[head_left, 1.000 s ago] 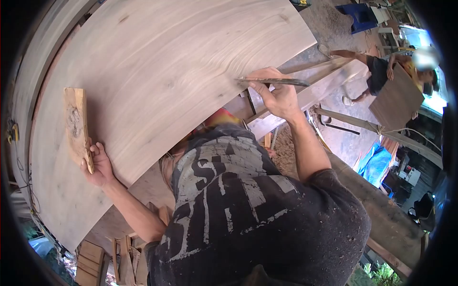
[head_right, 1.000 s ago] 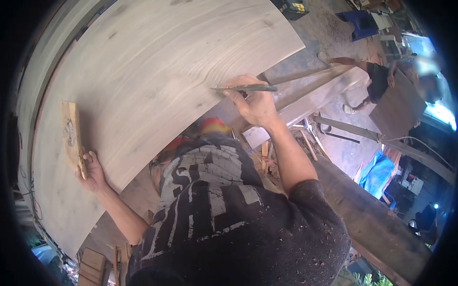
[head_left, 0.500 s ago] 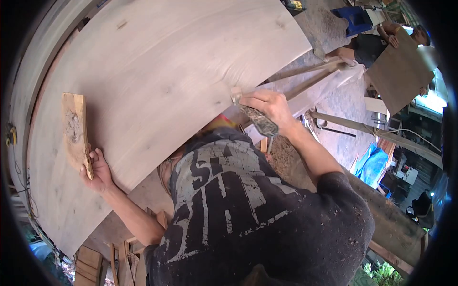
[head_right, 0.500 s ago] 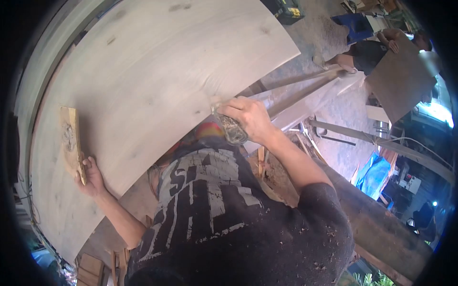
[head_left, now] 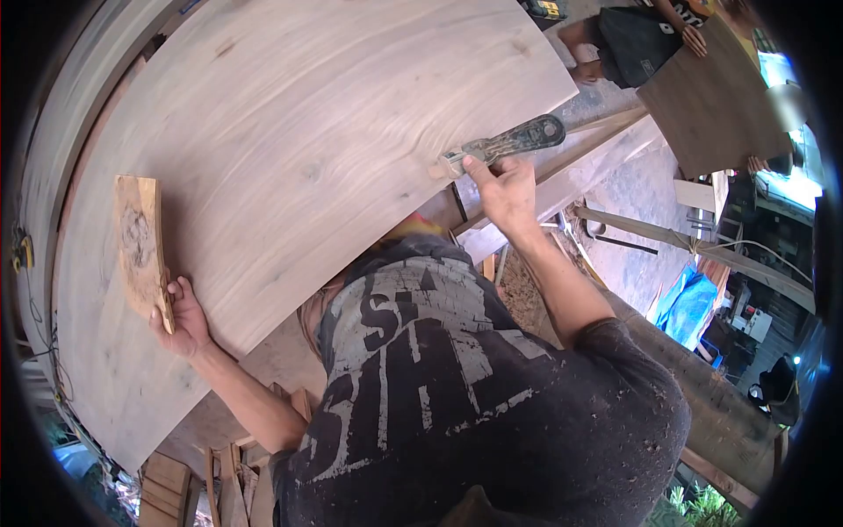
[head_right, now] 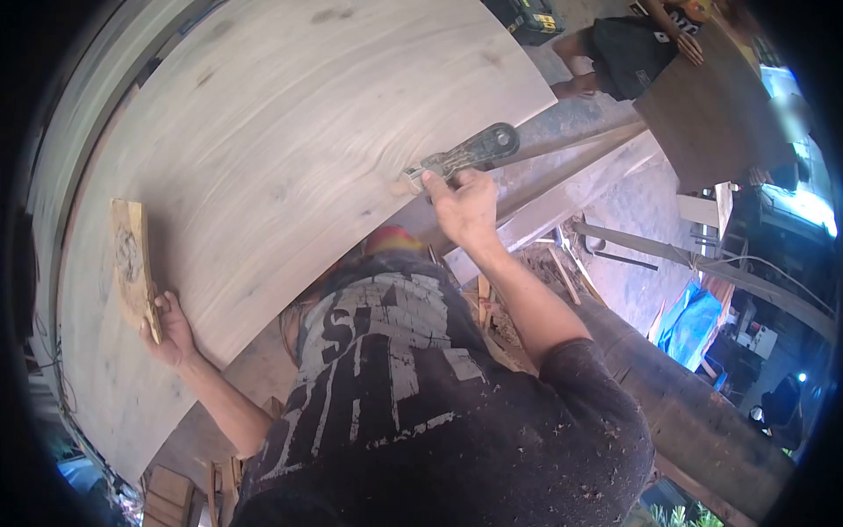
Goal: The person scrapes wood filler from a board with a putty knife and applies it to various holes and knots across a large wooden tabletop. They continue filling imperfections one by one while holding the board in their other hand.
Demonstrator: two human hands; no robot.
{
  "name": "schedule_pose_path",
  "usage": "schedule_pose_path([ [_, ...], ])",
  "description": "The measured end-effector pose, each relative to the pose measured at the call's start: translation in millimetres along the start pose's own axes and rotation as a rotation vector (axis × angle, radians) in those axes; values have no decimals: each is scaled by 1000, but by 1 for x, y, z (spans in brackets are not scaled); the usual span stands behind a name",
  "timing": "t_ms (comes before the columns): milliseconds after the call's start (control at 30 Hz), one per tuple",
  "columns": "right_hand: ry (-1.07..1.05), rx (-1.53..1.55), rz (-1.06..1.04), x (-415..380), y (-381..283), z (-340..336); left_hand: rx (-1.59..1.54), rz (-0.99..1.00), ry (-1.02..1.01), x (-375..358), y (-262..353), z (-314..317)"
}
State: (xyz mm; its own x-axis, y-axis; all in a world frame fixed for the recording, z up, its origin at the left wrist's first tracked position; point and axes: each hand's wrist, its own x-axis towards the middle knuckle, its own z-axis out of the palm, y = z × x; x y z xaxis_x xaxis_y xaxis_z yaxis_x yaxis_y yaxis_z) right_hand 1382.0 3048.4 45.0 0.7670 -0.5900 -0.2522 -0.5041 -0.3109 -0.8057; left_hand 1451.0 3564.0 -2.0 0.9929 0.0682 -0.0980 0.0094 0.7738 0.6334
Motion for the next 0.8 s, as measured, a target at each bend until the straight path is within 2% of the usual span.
schedule_pose_path([
  [100,9,-100,-38,-11,-23,2,18,3,32,-3,3,0],
  [200,-32,-44,-124,-2,19,27,24,1,16,1,3,-4],
  [367,-171,-64,-108,-22,-18,31,20,0,-7,-1,3,-1],
  [433,-259,21,-225,-29,-39,15,26,10,10,0,4,-1],
  [467,-312,77,-517,-23,-27,15,28,7,25,0,4,-2],
  [500,-311,72,-520,-21,-19,17,22,8,25,-1,4,-3],
  [567,-338,-302,-963,-17,-11,20,62,11,48,0,5,-2],
  [667,-345,-374,-981,-32,-21,22,70,18,4,-2,5,7],
  [800,-405,-446,-914,-38,-32,10,66,26,52,-3,3,8],
])
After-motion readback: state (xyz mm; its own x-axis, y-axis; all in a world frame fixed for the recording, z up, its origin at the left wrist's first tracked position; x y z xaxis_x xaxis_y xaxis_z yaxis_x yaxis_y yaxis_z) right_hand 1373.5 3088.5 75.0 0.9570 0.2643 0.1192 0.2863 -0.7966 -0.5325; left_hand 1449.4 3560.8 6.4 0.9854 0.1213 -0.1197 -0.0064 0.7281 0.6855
